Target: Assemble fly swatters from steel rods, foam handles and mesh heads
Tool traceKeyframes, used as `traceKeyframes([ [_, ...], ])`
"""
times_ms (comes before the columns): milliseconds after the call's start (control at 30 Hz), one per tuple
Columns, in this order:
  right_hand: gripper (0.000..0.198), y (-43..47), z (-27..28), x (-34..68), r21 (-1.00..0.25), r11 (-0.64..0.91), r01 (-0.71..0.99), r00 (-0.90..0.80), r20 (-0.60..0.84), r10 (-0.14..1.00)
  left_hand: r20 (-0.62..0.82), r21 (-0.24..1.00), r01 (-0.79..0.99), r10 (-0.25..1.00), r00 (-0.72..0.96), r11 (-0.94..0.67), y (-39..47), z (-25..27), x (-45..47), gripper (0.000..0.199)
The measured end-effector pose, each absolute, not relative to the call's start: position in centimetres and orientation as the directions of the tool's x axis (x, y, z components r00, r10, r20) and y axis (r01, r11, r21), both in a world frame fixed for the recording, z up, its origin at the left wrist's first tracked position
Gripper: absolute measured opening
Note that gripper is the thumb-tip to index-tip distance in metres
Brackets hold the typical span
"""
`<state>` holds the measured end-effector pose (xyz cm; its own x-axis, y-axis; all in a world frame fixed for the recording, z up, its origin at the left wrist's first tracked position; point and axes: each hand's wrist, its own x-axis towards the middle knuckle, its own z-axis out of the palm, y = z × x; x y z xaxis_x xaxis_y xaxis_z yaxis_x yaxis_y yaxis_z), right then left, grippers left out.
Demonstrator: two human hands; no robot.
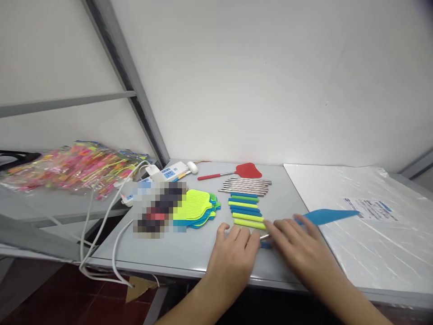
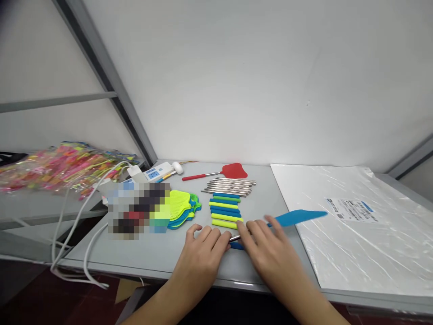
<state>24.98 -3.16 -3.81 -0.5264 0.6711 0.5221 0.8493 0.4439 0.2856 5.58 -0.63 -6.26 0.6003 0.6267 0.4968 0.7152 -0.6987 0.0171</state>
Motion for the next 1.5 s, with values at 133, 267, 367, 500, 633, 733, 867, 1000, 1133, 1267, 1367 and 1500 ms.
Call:
traceKeyframes([
  [133, 0.03, -4.3, -2.2, 28.0, 0.288, 0.182, 0.94, -0.333, 0.666, 0.667, 0.451, -0.029, 0.722, 0.635, 0.627, -0.692, -0.3, -4.4, 3.0, 0.03],
  [267, 0.021, -5.5, -1.9, 30.2, 0.236, 0.337, 0.911, -0.407, 0.638, 0.653, 0.39, -0.065, 0.733, 0.659, 0.643, -0.677, -0.5, -2.4, 1.5, 0.033],
  [367, 0.03, -6.2, -2.4, 29.4, 0.209, 0.452, 0.867, -0.478, 0.606, 0.636, 0.371, -0.083, 0.734, 0.663, 0.65, -0.674, -1.1, -2.0, 1.9, 0.021],
  [500, 0.042, -6.2, -2.7, 27.1, 0.24, 0.467, 0.851, -0.51, 0.589, 0.626, 0.361, -0.081, 0.721, 0.653, 0.665, -0.689, -1.7, -2.6, 3.2, 0.017],
  [633, 0.044, -5.5, -2.2, 26.0, 0.29, 0.476, 0.83, -0.55, 0.566, 0.614, 0.408, -0.063, 0.735, 0.655, 0.636, -0.675, -1.4, -2.6, 3.9, 0.016],
  [733, 0.044, -5.1, -1.7, 25.7, 0.322, 0.483, 0.814, -0.577, 0.548, 0.606, 0.429, -0.03, 0.73, 0.651, 0.626, -0.683, -1.2, -2.0, 4.1, 0.013],
  [867, 0.043, -4.5, -1.5, 25.8, 0.359, 0.526, 0.771, -0.634, 0.507, 0.583, 0.392, 0.077, 0.712, 0.678, 0.622, -0.698, -1.6, -1.4, 4.0, 0.019],
  [1000, 0.042, -3.3, -1.7, 27.2, 0.396, 0.614, 0.682, -0.724, 0.482, 0.493, 0.28, 0.327, 0.712, 0.783, 0.555, -0.621, -2.6, -0.9, 3.8, 0.026],
  [1133, 0.041, -1.6, -1.7, 28.7, 0.505, 0.641, 0.579, -0.795, 0.525, 0.304, 0.096, 0.805, 0.451, 0.835, 0.541, -0.385, -2.9, 0.0, 3.5, 0.03],
  [1267, 0.051, -0.2, -0.8, 28.5, 0.512, 0.628, 0.586, -0.766, 0.603, 0.223, -0.145, 0.985, 0.036, 0.715, 0.684, 0.167, -2.7, 0.1, 2.5, 0.032],
  [1367, 0.068, -0.3, 0.8, 27.4, 0.318, 0.639, 0.701, -0.683, 0.556, 0.473, -0.154, 0.976, -0.019, 0.758, 0.634, 0.215, -2.6, -0.5, 1.4, 0.031],
  [1500, 0.104, -1.6, 3.8, 26.5, -0.231, 0.599, 0.767, -0.481, 0.411, 0.775, 0.024, 0.933, 0.303, 0.873, 0.488, -0.195, -3.2, -0.8, 0.9, 0.029],
])
